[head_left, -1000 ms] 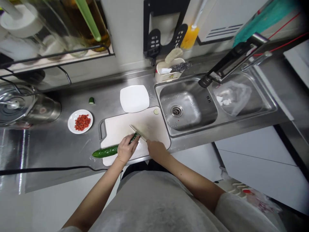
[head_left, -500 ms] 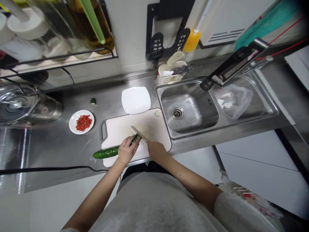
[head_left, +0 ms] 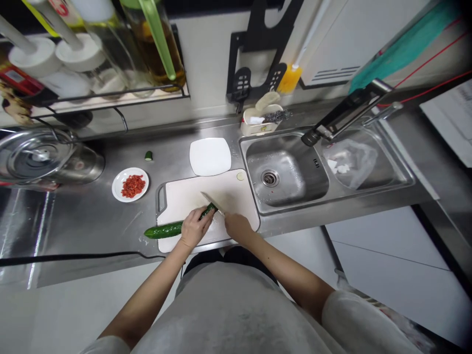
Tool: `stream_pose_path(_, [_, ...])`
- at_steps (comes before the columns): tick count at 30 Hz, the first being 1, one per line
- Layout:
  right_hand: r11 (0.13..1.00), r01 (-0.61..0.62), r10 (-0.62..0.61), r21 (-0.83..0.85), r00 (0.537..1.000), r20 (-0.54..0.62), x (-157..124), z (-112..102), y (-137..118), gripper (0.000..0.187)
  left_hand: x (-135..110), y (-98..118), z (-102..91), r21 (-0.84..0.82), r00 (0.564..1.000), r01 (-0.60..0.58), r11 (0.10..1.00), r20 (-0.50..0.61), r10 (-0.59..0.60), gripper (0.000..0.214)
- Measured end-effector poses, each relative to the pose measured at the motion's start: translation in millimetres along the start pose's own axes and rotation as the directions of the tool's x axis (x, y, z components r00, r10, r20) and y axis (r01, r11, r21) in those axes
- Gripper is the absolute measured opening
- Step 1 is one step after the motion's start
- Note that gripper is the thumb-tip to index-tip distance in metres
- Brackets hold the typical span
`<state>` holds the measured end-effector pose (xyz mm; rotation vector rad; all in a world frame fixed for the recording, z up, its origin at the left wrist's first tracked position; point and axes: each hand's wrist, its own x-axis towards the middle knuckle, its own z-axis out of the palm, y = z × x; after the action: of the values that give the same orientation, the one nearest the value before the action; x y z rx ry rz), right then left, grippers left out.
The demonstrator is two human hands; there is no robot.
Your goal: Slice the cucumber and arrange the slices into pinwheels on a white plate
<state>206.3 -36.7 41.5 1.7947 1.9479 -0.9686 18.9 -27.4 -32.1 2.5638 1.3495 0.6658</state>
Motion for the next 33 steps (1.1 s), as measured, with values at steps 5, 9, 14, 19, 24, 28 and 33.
stream_pose_path(5, [0.995, -0.036, 0.029, -0.089, 0.996, -0.079, -13, -8, 9, 0.031, 6, 9, -15.2, -0.143, 0.994, 0.096, 0.985, -0.029, -0.101, 0.029])
stream_pose_path(9, [0.978, -0.091, 0.048, -0.190, 0.975, -0.218, -22, -11, 24, 0.036, 21, 12, -34.5, -0.307, 0.906, 0.335, 0.891, -0.154, -0.394, 0.026])
stream_pose_path(14, [0.966, -0.114, 0.009, -0.232, 0.911, -0.412, -25, -9, 37, 0.041, 52, 13, -53.6, -0.342, 0.900, 0.372, 0.863, -0.094, -0.425, 0.027])
stream_pose_path(19, [0.966, -0.068, -0.083, -0.248, 0.832, -0.548, -27, -5, 35, 0.041, 71, 18, -58.0, -0.221, 0.945, 0.304, 0.927, 0.189, -0.265, 0.027])
stream_pose_path(24, [0.960, -0.040, -0.134, -0.276, 0.803, -0.581, -26, 0, 35, 0.042, 76, 22, -58.9, -0.285, 0.931, 0.324, 0.902, 0.265, -0.251, 0.018])
stream_pose_path(28, [0.960, -0.033, -0.135, -0.277, 0.812, -0.567, -25, 3, 36, 0.042, 77, 23, -54.5, -0.374, 0.912, 0.397, 0.838, 0.259, -0.317, 0.013])
stream_pose_path(33, [0.966, -0.060, -0.085, -0.250, 0.843, -0.531, -32, 6, 40, 0.042, 86, -3, -38.7, -0.376, 0.740, 0.672, 0.638, 0.293, -0.606, 0.014])
